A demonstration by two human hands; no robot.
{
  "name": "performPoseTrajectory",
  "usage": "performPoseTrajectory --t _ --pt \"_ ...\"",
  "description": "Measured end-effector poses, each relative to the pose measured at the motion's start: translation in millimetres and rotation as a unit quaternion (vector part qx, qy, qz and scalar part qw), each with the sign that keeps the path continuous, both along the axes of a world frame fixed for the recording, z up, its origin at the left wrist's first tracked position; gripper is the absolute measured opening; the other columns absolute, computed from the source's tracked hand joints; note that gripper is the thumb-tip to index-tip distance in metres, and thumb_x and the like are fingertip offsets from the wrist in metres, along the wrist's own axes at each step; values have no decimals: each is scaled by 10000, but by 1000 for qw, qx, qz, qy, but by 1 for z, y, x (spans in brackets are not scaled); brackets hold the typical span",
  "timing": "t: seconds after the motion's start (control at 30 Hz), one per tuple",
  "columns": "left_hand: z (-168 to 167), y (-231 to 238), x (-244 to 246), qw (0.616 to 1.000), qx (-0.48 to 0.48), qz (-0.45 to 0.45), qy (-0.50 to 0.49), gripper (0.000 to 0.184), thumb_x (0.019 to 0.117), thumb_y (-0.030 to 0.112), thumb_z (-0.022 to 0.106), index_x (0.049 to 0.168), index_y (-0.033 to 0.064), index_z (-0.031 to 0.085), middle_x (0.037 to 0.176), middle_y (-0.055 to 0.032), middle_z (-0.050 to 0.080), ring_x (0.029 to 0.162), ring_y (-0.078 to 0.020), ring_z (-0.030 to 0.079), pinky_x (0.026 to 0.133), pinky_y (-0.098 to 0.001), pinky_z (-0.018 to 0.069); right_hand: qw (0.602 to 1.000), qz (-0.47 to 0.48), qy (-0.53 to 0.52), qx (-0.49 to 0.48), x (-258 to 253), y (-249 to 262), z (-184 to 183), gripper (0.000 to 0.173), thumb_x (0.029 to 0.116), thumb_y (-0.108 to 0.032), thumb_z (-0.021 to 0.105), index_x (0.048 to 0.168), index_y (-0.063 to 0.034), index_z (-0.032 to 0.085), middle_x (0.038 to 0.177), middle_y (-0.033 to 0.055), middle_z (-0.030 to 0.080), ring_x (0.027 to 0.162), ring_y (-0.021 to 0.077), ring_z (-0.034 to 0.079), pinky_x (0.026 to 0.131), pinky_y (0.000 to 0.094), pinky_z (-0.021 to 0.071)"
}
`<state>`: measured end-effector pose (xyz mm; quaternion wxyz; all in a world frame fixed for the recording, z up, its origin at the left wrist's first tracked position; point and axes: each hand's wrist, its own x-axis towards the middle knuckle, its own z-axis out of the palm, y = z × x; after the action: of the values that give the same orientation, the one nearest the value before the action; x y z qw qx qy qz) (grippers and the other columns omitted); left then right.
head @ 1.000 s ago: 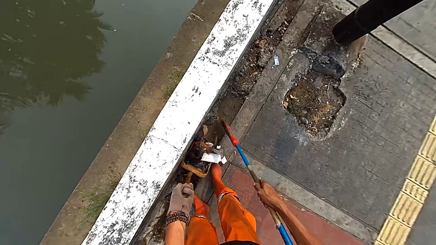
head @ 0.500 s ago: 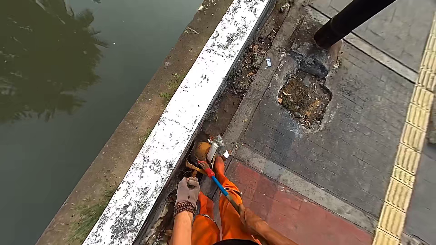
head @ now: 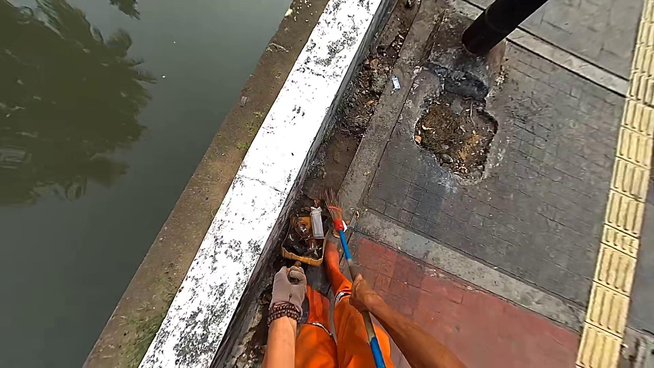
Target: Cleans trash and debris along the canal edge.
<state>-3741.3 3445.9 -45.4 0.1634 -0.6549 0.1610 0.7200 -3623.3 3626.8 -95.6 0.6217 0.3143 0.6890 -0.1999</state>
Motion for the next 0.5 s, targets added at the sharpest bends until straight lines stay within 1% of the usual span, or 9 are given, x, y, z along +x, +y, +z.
performPoseTrajectory --t 0.03,0.1,0.17,0.2,0.27,0.37,0.4,0.43,0.5 --pt "-1 1 -2 1000 1 3 2 236 1085 277 380 877 182 441 670 38 472 500 -24 498 447 -109 424 999 23 -9 -25 7 -20 0 836 922 -213 699 1500 121 195 1372 314 543 1249 387 619 1017 502 523" --pt "-2 1 -4 1000 -5 -2 3 240 1086 286 380 875 186 435 674 39 470 506 -28 497 456 -111 425 998 32 1 -56 38 -38 5 810 894 -176 718 1483 130 254 1372 319 544 1253 405 607 1019 527 518" --pt "1 4 -5 1000 -9 -11 4 234 1088 283 379 881 187 428 679 39 468 503 -26 490 450 -111 418 997 12 3 -71 62 -23 27 833 901 -178 711 1525 88 227 1409 312 526 1283 409 587 1045 548 497" --pt "3 5 -7 1000 -11 -13 6 224 1088 278 377 888 188 425 685 38 468 505 -25 489 451 -111 418 997 -1 6 -72 68 -5 45 793 919 -190 692 1531 55 250 1387 303 550 1257 411 607 1029 556 508" --pt "4 5 -7 1000 -16 -15 8 214 1085 270 377 894 186 426 683 39 467 503 -23 487 449 -111 418 996 -47 29 -68 88 32 79 623 943 -204 646 1481 -21 392 1241 266 640 1095 403 680 907 571 557" --pt "4 6 -7 999 -16 -27 13 224 1087 272 368 887 189 426 687 46 471 514 -16 489 466 -105 422 986 -145 35 -76 138 60 122 456 981 -227 605 1384 -45 493 1100 237 666 930 376 688 808 566 549" --pt "4 8 -9 999 -16 -28 16 217 1087 269 369 894 189 426 695 45 473 520 -17 491 471 -103 424 978 -192 44 -66 154 65 126 422 977 -227 602 1346 -41 514 1027 215 660 834 344 674 742 541 548" --pt "4 9 -9 999 -17 -29 18 209 1084 260 367 898 187 426 696 41 474 520 -16 490 469 -102 422 966 -248 53 -55 167 67 124 373 976 -222 596 1296 -45 522 916 171 631 692 287 632 632 485 536" --pt "4 9 -10 999 -17 -25 17 205 1082 253 362 902 181 429 693 38 472 509 -16 482 456 -101 415 914 -400 55 -45 168 60 105 235 991 -150 557 1199 -67 487 704 64 505 482 167 488 448 345 454"
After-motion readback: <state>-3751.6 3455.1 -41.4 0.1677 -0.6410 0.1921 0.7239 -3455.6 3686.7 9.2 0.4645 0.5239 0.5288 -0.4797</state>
